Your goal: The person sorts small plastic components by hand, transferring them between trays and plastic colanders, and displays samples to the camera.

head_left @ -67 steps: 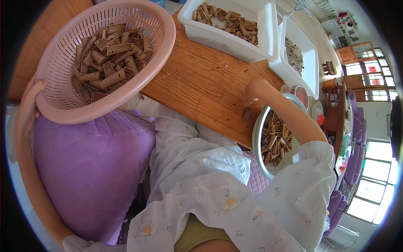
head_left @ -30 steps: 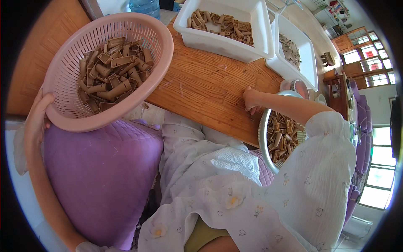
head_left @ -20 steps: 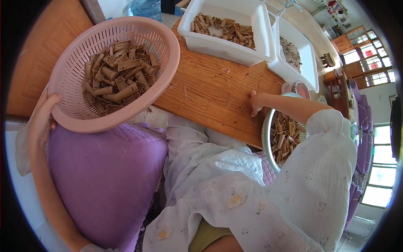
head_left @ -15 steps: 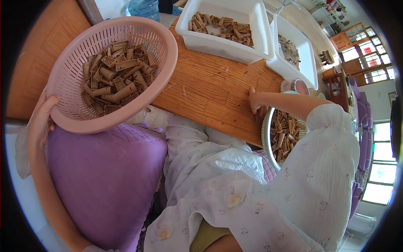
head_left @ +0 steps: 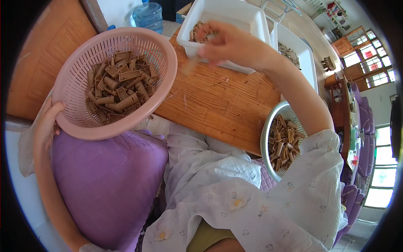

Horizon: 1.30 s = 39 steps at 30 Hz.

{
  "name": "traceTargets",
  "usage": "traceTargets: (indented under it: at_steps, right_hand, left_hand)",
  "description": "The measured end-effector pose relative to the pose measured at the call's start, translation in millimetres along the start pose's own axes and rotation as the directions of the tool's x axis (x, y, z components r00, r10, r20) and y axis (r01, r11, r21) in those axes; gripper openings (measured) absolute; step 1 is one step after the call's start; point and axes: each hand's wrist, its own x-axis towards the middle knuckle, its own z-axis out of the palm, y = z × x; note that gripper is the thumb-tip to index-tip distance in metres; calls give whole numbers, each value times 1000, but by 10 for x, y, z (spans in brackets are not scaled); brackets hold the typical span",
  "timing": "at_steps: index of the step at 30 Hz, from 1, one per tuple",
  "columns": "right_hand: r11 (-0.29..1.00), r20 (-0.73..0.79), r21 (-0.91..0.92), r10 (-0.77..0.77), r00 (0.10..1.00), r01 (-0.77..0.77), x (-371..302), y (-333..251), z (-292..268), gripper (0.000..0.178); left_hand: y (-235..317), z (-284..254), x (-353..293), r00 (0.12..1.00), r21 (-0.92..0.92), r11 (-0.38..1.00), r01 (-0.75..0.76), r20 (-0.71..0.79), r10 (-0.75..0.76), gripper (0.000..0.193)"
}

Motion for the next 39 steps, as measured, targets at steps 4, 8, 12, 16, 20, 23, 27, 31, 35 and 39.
traceTargets:
  at_steps: [4,8,12,16,20,23,27,31,35,39]
  right_hand:
    - [913,31,141,-390,920,383,112,-577,-220,61]
    - [881,-168,-314,-419,892,354,386,-34,-805,58]
    - [706,-165,-700,-11,986,-110,335,1048,-772,50]
    - [683,-67,-714,154,986,-156,46,1329,-463,52]
    - [690,-143,-694,149,979,-206,-111,1344,-373,46]
    - [718,-85,-673,166,982,-179,-272,1225,-246,42]
    - [771,28,-626,172,985,-117,-533,980,-93,38]
    - [809,96,-582,172,980,-84,-716,938,-119,36]
    - [914,307,-402,198,931,-62,-491,945,-432,28]
    - [871,-190,-460,94,977,-174,319,1466,-779,26]
  left_hand:
    - [70,135,-46,999,-17,999,-39,-26,38,49]
    - [89,88,-19,998,-34,998,-59,-21,59,48]
    - [150,92,-73,999,-14,1000,-13,-39,13,48]
    - [125,61,-113,998,-32,999,13,-59,-14,50]
    - [132,65,-76,1000,-13,1000,15,-27,-15,51]
    - [139,58,-95,999,-1,1000,19,-46,-19,52]
    - [149,56,-120,999,-20,999,33,-42,-33,54]
    - [132,96,-68,998,-45,999,-10,-66,7,56]
    - [115,50,-105,998,-52,998,21,-53,-24,57]
    - [162,51,-125,998,-52,998,22,-55,-25,59]
